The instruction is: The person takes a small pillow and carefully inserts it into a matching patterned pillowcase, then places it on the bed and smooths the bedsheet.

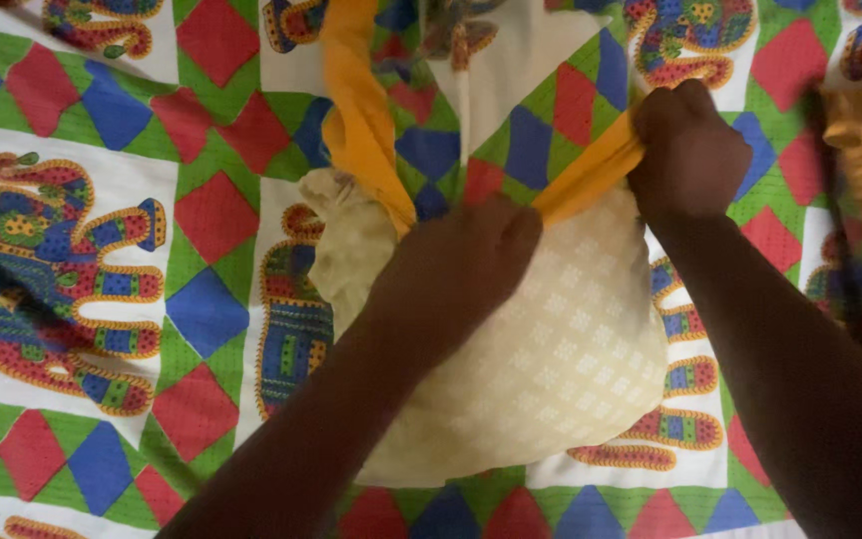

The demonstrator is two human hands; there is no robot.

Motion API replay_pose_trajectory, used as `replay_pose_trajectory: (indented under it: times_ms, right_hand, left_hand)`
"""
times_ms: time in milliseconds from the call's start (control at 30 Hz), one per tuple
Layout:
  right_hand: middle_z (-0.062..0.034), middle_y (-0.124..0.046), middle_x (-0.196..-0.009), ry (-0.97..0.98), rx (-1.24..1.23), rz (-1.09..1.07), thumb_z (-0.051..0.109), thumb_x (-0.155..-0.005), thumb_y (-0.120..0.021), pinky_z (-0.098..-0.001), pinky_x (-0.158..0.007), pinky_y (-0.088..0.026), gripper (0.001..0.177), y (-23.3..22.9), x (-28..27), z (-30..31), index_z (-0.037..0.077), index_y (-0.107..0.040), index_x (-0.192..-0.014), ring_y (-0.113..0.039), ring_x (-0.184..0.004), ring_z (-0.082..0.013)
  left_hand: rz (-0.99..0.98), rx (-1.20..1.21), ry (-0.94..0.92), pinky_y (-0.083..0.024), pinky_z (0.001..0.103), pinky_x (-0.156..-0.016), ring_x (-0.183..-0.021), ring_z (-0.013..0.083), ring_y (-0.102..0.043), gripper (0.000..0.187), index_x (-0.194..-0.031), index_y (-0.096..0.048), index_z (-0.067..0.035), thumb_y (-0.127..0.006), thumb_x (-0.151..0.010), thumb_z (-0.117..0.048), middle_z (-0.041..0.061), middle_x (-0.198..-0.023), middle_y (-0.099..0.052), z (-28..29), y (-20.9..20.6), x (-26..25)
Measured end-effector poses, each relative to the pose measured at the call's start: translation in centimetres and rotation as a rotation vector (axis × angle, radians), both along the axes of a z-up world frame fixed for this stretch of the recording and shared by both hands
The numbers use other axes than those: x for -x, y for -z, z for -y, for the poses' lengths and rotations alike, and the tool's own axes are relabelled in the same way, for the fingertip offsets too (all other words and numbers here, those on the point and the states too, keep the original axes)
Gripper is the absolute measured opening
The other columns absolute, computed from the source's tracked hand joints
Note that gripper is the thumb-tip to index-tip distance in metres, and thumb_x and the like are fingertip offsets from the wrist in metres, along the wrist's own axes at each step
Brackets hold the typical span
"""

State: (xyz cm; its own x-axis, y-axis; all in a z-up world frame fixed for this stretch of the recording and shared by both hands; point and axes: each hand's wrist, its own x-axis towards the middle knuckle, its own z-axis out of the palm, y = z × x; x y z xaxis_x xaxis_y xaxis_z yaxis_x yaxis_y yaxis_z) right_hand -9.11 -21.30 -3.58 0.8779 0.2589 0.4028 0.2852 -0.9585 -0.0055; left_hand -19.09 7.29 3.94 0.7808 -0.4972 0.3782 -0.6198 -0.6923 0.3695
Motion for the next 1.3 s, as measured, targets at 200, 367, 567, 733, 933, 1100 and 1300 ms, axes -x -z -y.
replay_pose_trajectory:
  times_ms: [200,367,567,733,933,1100,1300]
  right_hand:
    - [-0.0054,-0.062,-0.106,-0.051,-0.008,-0.008,0.008,-0.089,-0.075,-0.0464,-0.068,-0.049,0.015,0.1,0.3,0.4,0.015,-0.066,-0.098,-0.067,-0.090,-0.0329]
    - [-0.0102,-0.059,-0.106,-0.114,-0.289,-0.126,0.001,-0.086,-0.072,-0.0463,-0.071,-0.052,0.020,-0.7,1.8,-0.7,0.009,-0.061,-0.101,-0.064,-0.089,-0.0331]
    - [-0.0043,-0.056,-0.086,0.248,-0.726,-0.576,0.001,-0.094,-0.058,-0.0446,-0.056,-0.045,0.027,-0.1,1.6,-0.9,0.014,-0.052,-0.117,-0.056,-0.065,-0.0215]
    - [-0.0025,-0.058,-0.102,0.123,-1.582,-0.797,0.034,-0.106,-0.048,-0.0380,-0.083,-0.048,0.020,3.1,0.6,-1.1,0.018,-0.057,-0.115,-0.055,-0.093,-0.0170]
    - [-0.0048,-0.068,-0.124,-0.014,-2.018,-1.036,0.046,-0.105,-0.047,-0.0384,-0.100,-0.055,0.045,1.6,2.5,-2.9,0.015,-0.061,-0.134,-0.067,-0.113,-0.0215]
    - [-0.0053,-0.067,-0.122,-0.006,-1.962,-0.970,0.039,-0.104,-0.054,-0.0364,-0.097,-0.055,0.040,2.5,2.0,-1.8,0.014,-0.059,-0.134,-0.066,-0.111,-0.0201]
    - [-0.0059,-0.066,-0.120,-0.042,-1.880,-0.876,0.031,-0.103,-0.061,-0.0340,-0.094,-0.055,0.036,2.8,0.2,-1.5,0.012,-0.057,-0.134,-0.066,-0.109,-0.0185]
  left_hand:
    - [0.221,-0.264,-0.281,-0.054,0.047,-0.068,-0.086,0.0318,-0.065,0.019,-0.109,-0.062,-0.011,-0.064,-0.090,-0.012,0.011,-0.096,-0.059,-4.3,1.7,-2.6]
    - [0.162,-0.103,-0.567,-0.052,0.049,-0.075,-0.096,0.0381,-0.064,0.018,-0.109,-0.062,-0.010,-0.068,-0.093,-0.003,0.015,-0.105,-0.058,-9.6,3.3,-2.9]
    - [-0.176,0.380,-0.802,-0.054,0.045,-0.085,-0.103,0.0359,-0.068,0.035,-0.113,-0.062,-0.007,-0.060,-0.082,0.009,0.016,-0.109,-0.068,-9.5,9.9,-3.1]
    - [-0.499,0.736,-0.748,-0.054,0.036,-0.095,-0.116,0.0242,-0.069,0.043,-0.131,-0.059,-0.010,-0.048,-0.093,0.006,0.011,-0.127,-0.071,-9.5,13.9,-2.9]
    - [-0.658,1.184,-0.624,-0.051,0.032,-0.096,-0.113,0.0199,-0.064,0.037,-0.136,-0.058,-0.009,-0.042,-0.104,-0.019,0.007,-0.126,-0.068,-7.8,14.9,-3.0]
    - [-0.733,1.354,-0.608,-0.052,0.035,-0.089,-0.104,0.0183,-0.064,0.040,-0.132,-0.059,-0.008,-0.045,-0.105,-0.034,0.005,-0.118,-0.066,-8.1,11.3,-3.1]
    - [-0.779,1.785,-0.376,-0.057,0.038,-0.090,-0.102,0.0196,-0.068,0.039,-0.127,-0.061,-0.009,-0.051,-0.101,-0.036,0.003,-0.113,-0.069,-8.4,8.5,-3.8]
